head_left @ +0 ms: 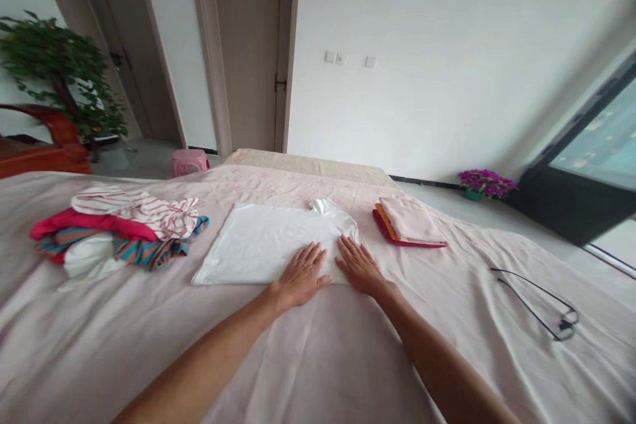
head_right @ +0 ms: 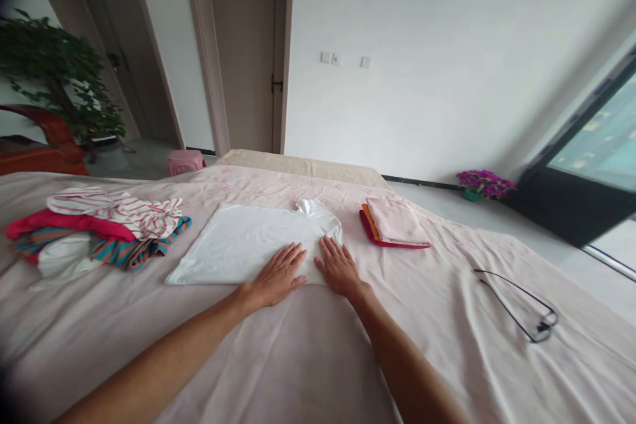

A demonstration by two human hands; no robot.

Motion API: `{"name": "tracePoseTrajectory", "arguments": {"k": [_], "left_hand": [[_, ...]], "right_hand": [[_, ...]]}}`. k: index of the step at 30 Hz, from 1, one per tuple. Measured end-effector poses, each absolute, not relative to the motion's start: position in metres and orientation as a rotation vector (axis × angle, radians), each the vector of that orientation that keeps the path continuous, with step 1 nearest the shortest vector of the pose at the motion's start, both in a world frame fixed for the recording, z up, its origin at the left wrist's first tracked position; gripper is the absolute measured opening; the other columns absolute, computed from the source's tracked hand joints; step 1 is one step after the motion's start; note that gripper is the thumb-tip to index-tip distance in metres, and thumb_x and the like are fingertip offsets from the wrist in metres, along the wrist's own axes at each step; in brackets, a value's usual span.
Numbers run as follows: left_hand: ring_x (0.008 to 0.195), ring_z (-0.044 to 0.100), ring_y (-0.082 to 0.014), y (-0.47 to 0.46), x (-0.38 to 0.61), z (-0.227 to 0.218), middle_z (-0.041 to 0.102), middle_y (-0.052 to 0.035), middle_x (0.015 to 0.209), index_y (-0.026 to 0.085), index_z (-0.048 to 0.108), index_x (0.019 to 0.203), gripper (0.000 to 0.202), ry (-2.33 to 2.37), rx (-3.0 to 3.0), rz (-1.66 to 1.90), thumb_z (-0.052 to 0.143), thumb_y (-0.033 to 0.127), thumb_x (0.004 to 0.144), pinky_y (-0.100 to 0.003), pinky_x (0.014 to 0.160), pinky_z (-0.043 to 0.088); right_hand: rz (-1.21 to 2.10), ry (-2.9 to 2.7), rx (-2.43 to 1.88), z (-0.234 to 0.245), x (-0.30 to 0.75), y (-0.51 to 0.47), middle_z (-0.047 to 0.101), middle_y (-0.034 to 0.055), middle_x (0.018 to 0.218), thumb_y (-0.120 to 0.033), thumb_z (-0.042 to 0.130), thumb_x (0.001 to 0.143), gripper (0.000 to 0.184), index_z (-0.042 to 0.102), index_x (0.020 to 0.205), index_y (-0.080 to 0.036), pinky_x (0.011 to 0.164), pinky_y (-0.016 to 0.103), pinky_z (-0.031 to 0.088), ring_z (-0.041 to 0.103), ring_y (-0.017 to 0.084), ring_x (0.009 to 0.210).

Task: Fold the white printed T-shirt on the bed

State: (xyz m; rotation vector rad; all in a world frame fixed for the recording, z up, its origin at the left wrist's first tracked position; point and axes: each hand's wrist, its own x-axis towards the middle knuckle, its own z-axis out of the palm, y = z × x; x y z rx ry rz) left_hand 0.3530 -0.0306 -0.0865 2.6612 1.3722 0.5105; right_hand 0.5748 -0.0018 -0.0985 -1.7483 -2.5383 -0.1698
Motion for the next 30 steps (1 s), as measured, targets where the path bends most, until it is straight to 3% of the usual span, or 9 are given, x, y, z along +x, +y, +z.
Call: {"name": "tracePoseTrajectory", "arguments": {"k": [4, 7, 14, 19, 25, 30], "left_hand": [[0.128, 0.054, -0.0213, -0.035, 0.284, -0.075, 0.063, -0.0108, 0.132, 0.017, 0.059, 0.129, 0.039, 1.509, 2.532, 0.65, 0.048, 0.026, 0.093, -0.036, 0.11, 0.041], [0.106, 0.062, -0.021, -0.038, 0.214, -0.066, 0.069, -0.0092, 0.108, 0.019, 0.066, 0.11, 0.028, 1.735, 2.442, 0.708, 0.048, 0.019, 0.089, -0.034, 0.096, 0.047], [0.093, 0.063, -0.0215, -0.043, 0.101, -0.067, 0.07, -0.0056, 0.096, 0.021, 0.066, 0.097, 0.029, 1.974, 2.244, 0.471, 0.06, 0.044, 0.08, -0.031, 0.086, 0.046], [0.089, 0.063, -0.0204, -0.042, 0.098, -0.062, 0.069, -0.003, 0.089, 0.022, 0.065, 0.084, 0.023, 1.891, 2.225, 0.449, 0.053, 0.04, 0.08, -0.029, 0.081, 0.044], [0.08, 0.065, -0.0184, -0.042, 0.111, -0.056, 0.066, 0.0002, 0.082, 0.023, 0.057, 0.094, 0.025, 1.956, 2.025, 0.573, 0.042, 0.041, 0.087, -0.025, 0.07, 0.042], [0.086, 0.069, -0.0232, -0.049, 0.113, -0.062, 0.072, -0.0043, 0.088, 0.024, 0.056, 0.105, 0.027, 2.099, 2.005, 0.404, 0.037, 0.038, 0.091, -0.027, 0.066, 0.04]], "right_hand": [[-0.131, -2.522, -1.802, -0.091, 0.57, -0.005, 0.017, 0.0061, 0.163, -0.046, 0.021, 0.104, 0.061, 0.021, 0.158, -0.018, 0.121, 0.046, 0.018, 0.017, 0.021, 0.15], [-0.12, -2.516, -1.82, -0.089, 0.567, -0.007, 0.017, 0.0056, 0.163, -0.046, 0.022, 0.104, 0.061, 0.021, 0.158, -0.018, 0.121, 0.045, 0.017, 0.017, 0.021, 0.15], [-0.123, -2.501, -1.839, -0.087, 0.565, -0.008, 0.018, 0.0043, 0.163, -0.048, 0.022, 0.103, 0.061, 0.021, 0.158, -0.022, 0.121, 0.045, 0.017, 0.016, 0.02, 0.151], [-0.087, -2.507, -1.858, -0.087, 0.565, -0.007, 0.017, 0.0039, 0.163, -0.049, 0.02, 0.103, 0.062, 0.021, 0.158, -0.02, 0.121, 0.044, 0.015, 0.016, 0.02, 0.151], [-0.126, -2.505, -1.845, -0.089, 0.567, -0.007, 0.017, 0.004, 0.163, -0.049, 0.021, 0.103, 0.061, 0.021, 0.158, -0.021, 0.121, 0.044, 0.016, 0.017, 0.02, 0.15], [-0.127, -2.485, -1.845, -0.089, 0.566, -0.007, 0.02, 0.0042, 0.163, -0.049, 0.022, 0.103, 0.062, 0.022, 0.158, -0.021, 0.121, 0.045, 0.018, 0.019, 0.021, 0.15]]}}
